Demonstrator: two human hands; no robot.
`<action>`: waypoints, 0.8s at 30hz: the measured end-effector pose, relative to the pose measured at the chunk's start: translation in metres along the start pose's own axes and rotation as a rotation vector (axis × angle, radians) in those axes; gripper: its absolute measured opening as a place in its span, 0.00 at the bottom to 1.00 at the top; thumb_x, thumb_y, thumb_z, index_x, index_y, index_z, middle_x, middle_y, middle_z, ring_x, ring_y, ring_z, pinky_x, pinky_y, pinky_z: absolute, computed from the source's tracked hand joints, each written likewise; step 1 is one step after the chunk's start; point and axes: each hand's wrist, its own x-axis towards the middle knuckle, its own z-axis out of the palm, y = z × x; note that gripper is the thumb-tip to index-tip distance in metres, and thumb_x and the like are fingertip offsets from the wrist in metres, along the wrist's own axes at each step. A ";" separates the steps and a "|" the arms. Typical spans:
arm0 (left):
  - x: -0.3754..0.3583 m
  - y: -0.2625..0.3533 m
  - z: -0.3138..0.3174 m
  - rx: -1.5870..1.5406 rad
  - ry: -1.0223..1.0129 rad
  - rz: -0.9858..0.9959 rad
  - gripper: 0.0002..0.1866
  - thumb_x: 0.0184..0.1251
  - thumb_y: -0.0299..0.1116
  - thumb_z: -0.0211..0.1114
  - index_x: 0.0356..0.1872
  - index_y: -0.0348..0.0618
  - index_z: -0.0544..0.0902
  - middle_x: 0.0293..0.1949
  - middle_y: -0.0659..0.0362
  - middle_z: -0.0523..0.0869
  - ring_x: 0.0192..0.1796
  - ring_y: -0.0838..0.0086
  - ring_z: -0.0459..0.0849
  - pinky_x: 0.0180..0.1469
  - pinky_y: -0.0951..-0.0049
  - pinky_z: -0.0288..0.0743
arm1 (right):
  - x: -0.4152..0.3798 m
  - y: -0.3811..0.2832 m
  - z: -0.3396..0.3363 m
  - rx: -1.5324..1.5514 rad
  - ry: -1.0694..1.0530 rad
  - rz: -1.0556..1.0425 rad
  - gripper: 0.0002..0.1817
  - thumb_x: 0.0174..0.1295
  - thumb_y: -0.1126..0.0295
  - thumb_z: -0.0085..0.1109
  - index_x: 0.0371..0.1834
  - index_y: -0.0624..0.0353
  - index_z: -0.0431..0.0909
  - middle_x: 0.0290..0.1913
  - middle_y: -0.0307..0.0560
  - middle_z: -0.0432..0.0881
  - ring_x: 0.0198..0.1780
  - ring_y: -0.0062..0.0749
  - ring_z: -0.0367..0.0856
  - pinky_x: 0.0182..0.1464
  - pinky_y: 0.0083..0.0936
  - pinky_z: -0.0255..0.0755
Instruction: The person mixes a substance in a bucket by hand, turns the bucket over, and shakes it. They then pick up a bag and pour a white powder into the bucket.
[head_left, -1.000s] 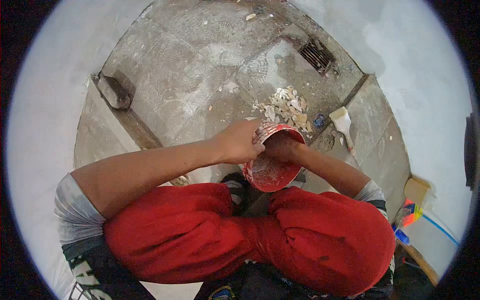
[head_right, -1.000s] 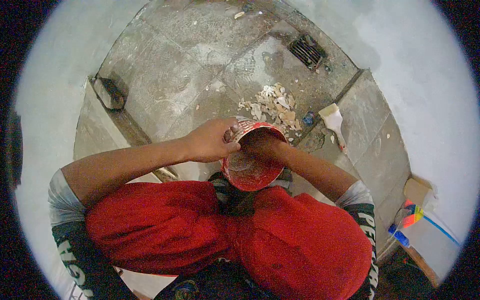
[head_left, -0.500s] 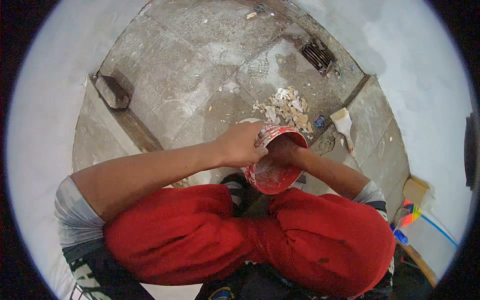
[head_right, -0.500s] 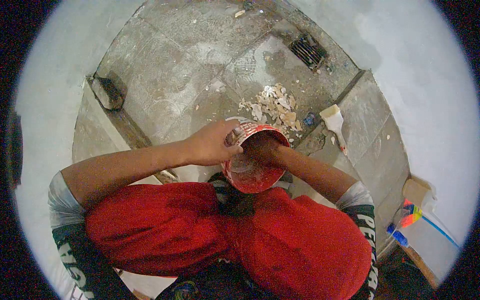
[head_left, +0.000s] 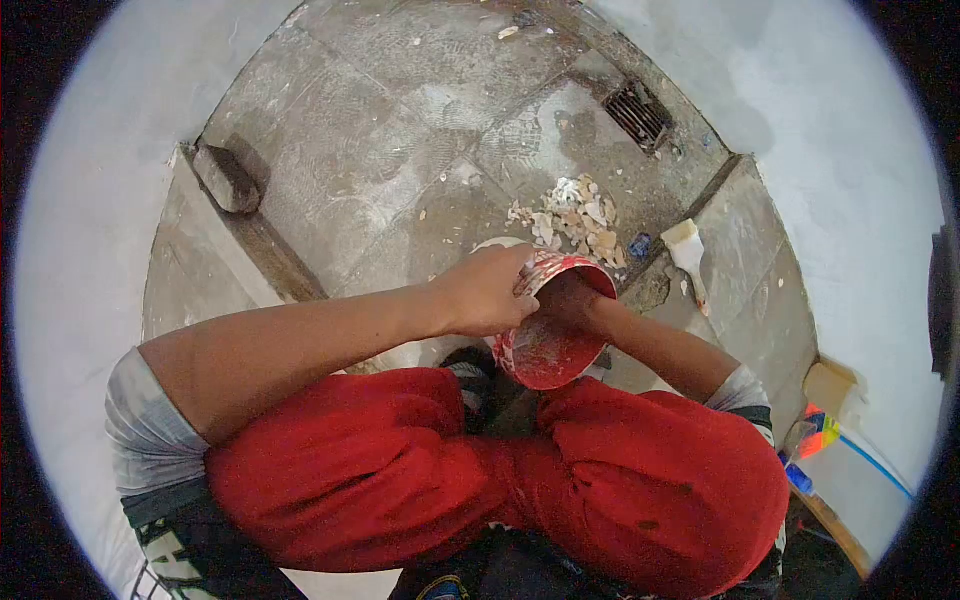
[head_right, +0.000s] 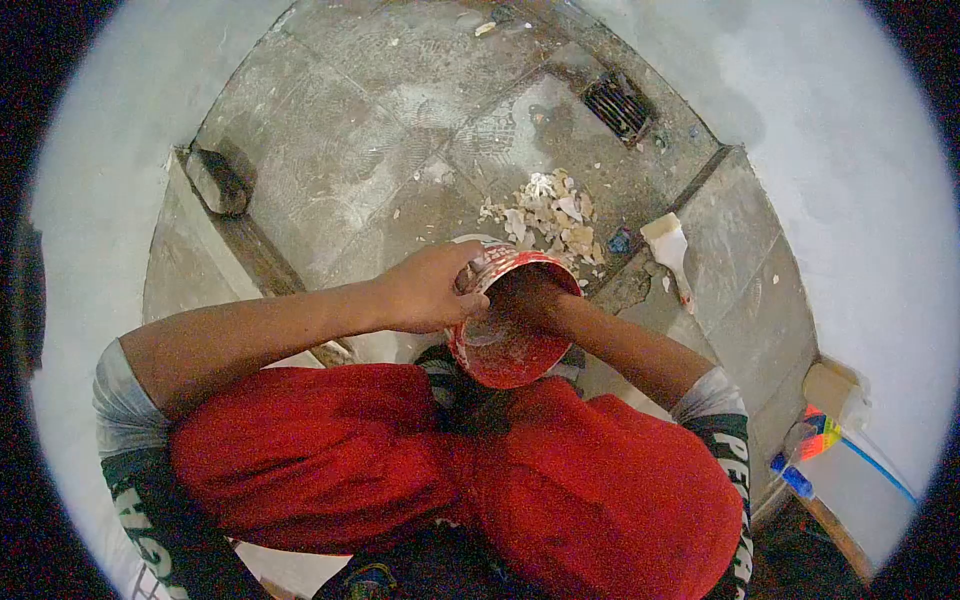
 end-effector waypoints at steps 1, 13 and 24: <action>0.000 0.000 0.000 0.003 -0.008 0.000 0.23 0.60 0.36 0.69 0.52 0.34 0.75 0.42 0.38 0.84 0.49 0.43 0.84 0.51 0.52 0.77 | 0.000 0.001 0.000 -0.074 0.012 -0.015 0.25 0.73 0.59 0.41 0.72 0.51 0.68 0.74 0.48 0.68 0.72 0.42 0.69 0.75 0.38 0.58; 0.002 -0.003 0.006 0.064 0.026 0.038 0.22 0.59 0.35 0.69 0.51 0.32 0.75 0.43 0.39 0.84 0.48 0.43 0.83 0.51 0.51 0.77 | -0.006 -0.026 -0.028 0.067 0.178 -0.060 0.27 0.64 0.56 0.53 0.64 0.56 0.74 0.68 0.54 0.73 0.71 0.48 0.69 0.74 0.42 0.58; 0.001 0.001 0.003 0.077 0.027 0.001 0.22 0.59 0.35 0.69 0.49 0.32 0.75 0.43 0.38 0.84 0.50 0.42 0.82 0.52 0.50 0.76 | 0.004 -0.004 -0.007 -0.129 0.021 -0.059 0.24 0.67 0.63 0.45 0.67 0.54 0.71 0.71 0.52 0.70 0.70 0.45 0.70 0.72 0.40 0.60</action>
